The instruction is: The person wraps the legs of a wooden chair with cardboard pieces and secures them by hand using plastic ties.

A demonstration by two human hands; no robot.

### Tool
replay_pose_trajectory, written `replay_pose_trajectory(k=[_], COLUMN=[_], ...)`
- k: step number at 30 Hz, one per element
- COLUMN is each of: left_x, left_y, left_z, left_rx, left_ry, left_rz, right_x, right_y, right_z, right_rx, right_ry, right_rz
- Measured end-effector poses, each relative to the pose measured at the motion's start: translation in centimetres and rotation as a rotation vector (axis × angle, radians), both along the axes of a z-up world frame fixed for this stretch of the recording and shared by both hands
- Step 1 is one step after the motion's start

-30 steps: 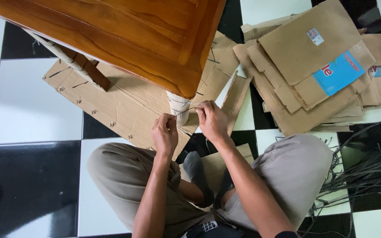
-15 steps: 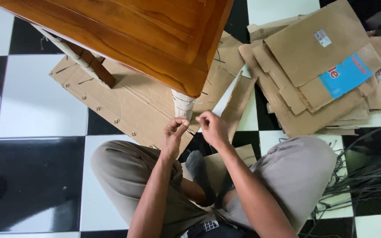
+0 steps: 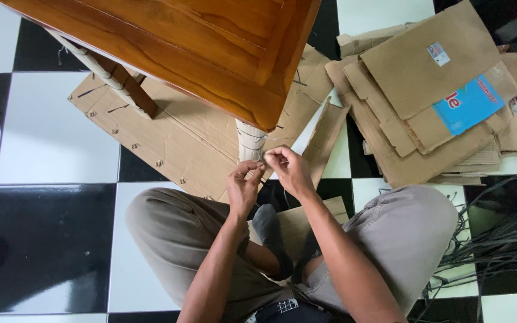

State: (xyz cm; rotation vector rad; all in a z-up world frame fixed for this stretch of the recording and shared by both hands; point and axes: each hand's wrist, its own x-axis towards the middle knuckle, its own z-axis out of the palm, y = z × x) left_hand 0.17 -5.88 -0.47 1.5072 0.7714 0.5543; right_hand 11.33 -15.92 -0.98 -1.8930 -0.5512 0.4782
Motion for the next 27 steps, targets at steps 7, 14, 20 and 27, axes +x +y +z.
replay_pose_trajectory(k=[7, 14, 20, 27], left_x=[-0.3, -0.5, -0.5, -0.7], left_y=[-0.4, -0.6, -0.8, -0.1], left_z=[1.1, 0.3, 2.8, 0.9], left_rx=[0.197, 0.041, -0.072, 0.085], left_ry=[0.064, 0.042, 0.023, 0.111], left_rz=[-0.026, 0.029, 0.068, 0.013], right_x=[-0.3, -0.7, -0.6, 0.1], right_y=[1.2, 1.0, 1.0, 1.2], right_z=[0.0, 1.3, 3.0, 3.3], right_rx=[-0.025, -0.055, 0.015, 0.088], right_ry=[0.034, -0.08, -0.119, -0.246], right_rz=[0.023, 0.055, 0.082, 0.087])
